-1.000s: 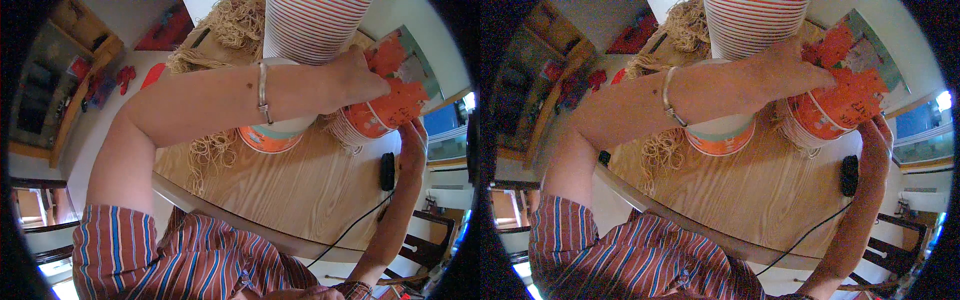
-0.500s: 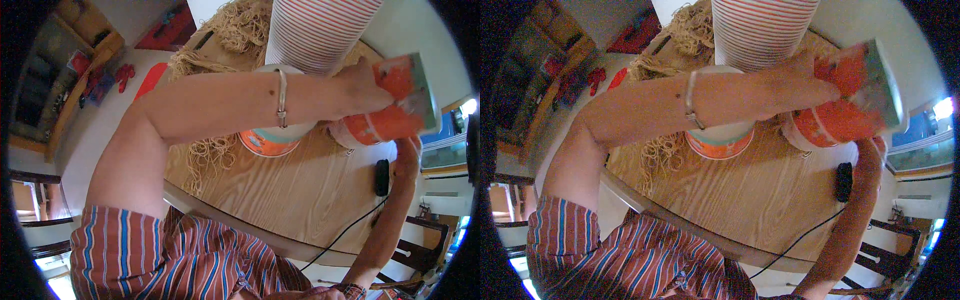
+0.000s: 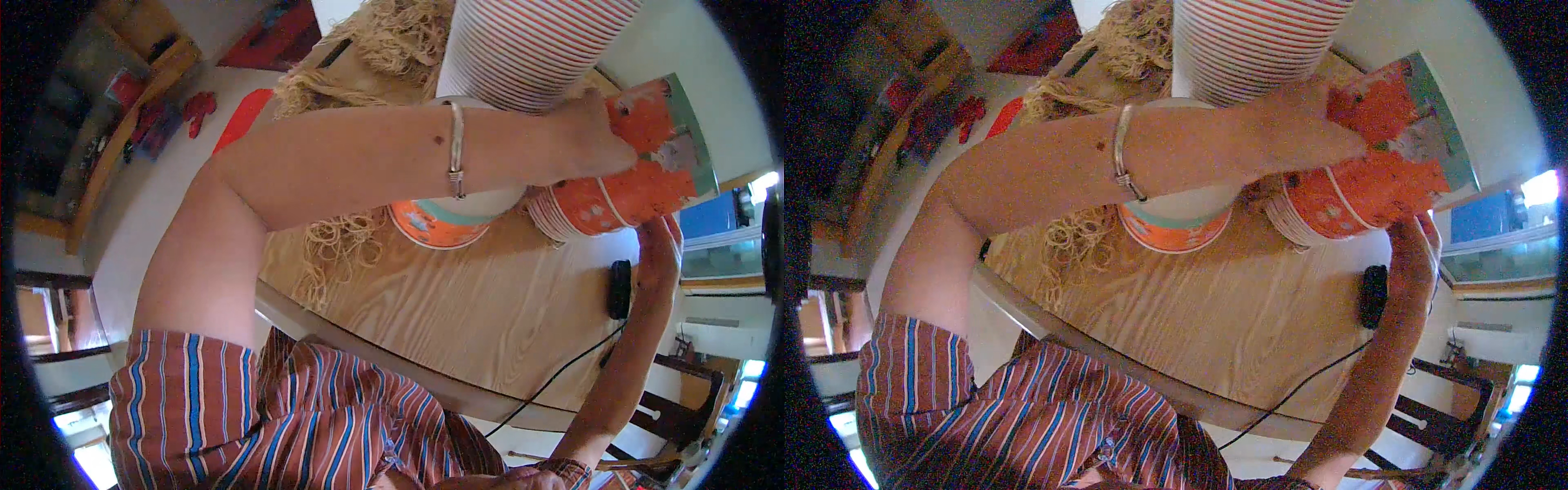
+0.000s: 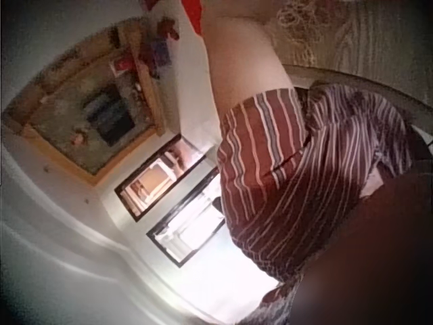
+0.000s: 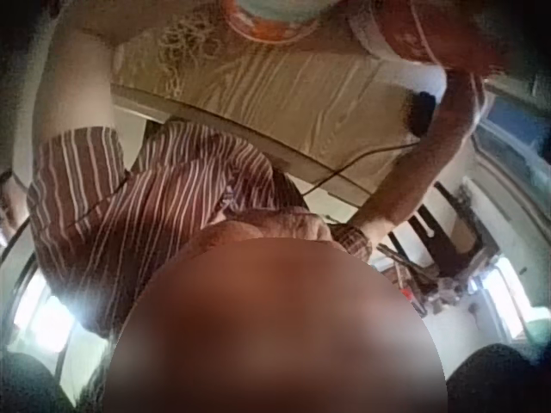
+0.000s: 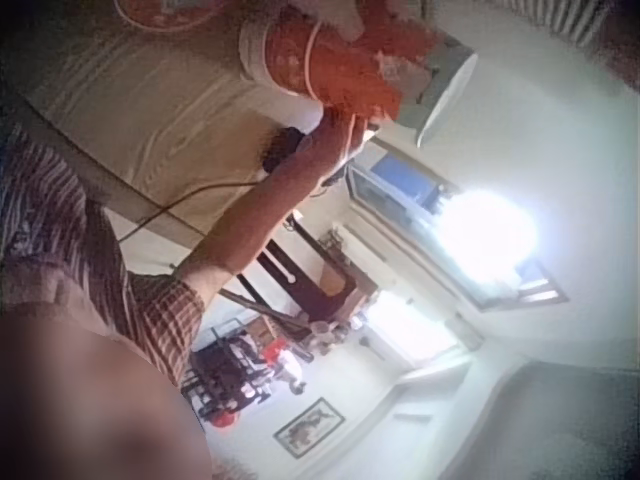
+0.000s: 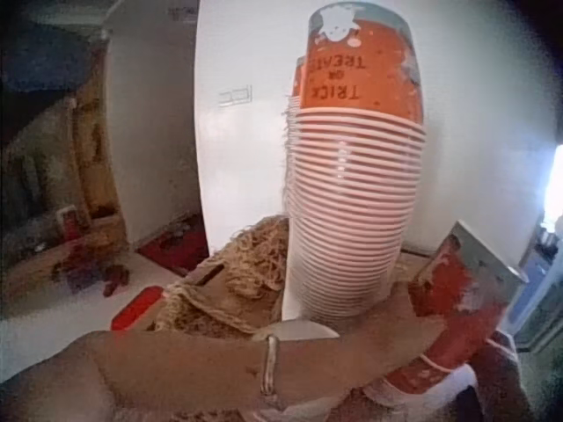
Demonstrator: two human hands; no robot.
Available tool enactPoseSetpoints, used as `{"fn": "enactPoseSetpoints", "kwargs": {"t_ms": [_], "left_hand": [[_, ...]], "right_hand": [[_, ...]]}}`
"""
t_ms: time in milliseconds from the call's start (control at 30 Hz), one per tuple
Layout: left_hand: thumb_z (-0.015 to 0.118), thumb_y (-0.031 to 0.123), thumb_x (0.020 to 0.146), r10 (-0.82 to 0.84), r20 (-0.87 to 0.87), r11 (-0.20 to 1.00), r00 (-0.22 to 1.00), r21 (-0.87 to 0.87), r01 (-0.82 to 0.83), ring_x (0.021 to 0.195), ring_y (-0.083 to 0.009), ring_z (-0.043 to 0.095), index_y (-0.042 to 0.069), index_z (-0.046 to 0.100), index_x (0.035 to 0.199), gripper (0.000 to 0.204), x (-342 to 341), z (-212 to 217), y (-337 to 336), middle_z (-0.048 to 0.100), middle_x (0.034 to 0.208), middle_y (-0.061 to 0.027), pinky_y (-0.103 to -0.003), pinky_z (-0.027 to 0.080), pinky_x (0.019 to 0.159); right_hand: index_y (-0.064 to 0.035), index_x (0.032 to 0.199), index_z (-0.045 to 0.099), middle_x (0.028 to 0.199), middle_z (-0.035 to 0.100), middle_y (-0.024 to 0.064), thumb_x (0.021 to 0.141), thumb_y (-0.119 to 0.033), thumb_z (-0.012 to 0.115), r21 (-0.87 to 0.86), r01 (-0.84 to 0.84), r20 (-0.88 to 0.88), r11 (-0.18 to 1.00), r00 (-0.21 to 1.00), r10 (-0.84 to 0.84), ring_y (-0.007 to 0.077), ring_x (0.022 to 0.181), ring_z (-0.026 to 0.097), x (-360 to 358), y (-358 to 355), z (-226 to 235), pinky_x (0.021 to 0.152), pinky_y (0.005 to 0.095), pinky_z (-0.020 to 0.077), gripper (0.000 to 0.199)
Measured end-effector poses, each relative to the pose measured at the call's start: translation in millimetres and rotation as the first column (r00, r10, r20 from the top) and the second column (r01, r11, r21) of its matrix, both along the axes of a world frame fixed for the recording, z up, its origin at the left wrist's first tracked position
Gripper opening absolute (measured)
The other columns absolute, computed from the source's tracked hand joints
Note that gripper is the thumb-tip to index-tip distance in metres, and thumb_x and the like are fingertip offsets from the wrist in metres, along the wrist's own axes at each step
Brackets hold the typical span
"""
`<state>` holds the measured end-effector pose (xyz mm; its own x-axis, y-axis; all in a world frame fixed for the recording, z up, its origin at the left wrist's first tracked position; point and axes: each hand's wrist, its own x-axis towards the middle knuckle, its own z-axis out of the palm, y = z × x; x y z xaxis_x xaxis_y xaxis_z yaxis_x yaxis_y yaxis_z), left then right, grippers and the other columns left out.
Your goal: Tying decorative raffia string around paper bowls or containers and stacking them.
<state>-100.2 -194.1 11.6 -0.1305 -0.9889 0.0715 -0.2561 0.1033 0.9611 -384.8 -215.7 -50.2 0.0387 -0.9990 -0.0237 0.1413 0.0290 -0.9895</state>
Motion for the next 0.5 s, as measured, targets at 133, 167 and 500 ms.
{"fn": "enactPoseSetpoints", "kwargs": {"t_ms": [133, 167, 500], "left_hand": [[0.065, 0.011, 0.072, 0.006, 0.094, 1.0, 0.996, 0.003, -0.007, 0.086, -0.0199, 0.067, 0.002, 0.065, 0.108, 0.037, -4, -9, -3, 0.069, 0.093, -0.0122, -0.034, 0.054, 0.076], [0.065, 0.011, 0.072, 0.005, 0.078, 1.0, 0.997, 0.0, -0.005, 0.085, -0.0203, 0.067, 0.002, 0.065, 0.108, 0.037, -4, -10, -3, 0.069, 0.093, -0.0125, -0.034, 0.055, 0.075], [0.065, 0.012, 0.069, 0.005, -0.098, 0.999, 0.995, -0.052, -0.01, 0.081, -0.0235, 0.068, -0.001, 0.066, 0.104, 0.037, 2, -20, -6, 0.069, 0.091, -0.0152, -0.035, 0.056, 0.072]], "right_hand": [[0.0006, 0.125, 0.053, 0.119, 0.061, 0.012, 0.091, -0.01, 0.059, -0.032, -0.051, -0.039, 0.998, 0.998, 0.05, 0.0222, 0.107, 0.06, -4, -2, 2, 0.093, 0.033, 0.0494, 0.035], [0.0008, 0.124, 0.053, 0.119, 0.061, 0.0121, 0.092, -0.01, 0.058, -0.01, -0.071, -0.015, 0.997, 0.997, 0.071, 0.0225, 0.108, 0.06, -2, -5, 1, 0.093, 0.0336, 0.0492, 0.035], [-0.0004, 0.126, 0.051, 0.121, 0.059, 0.013, 0.092, -0.009, 0.058, 0.025, -0.061, -0.1, 0.998, 0.993, 0.063, 0.0235, 0.107, 0.06, -7, -12, -11, 0.093, 0.0349, 0.0501, 0.036]]}}
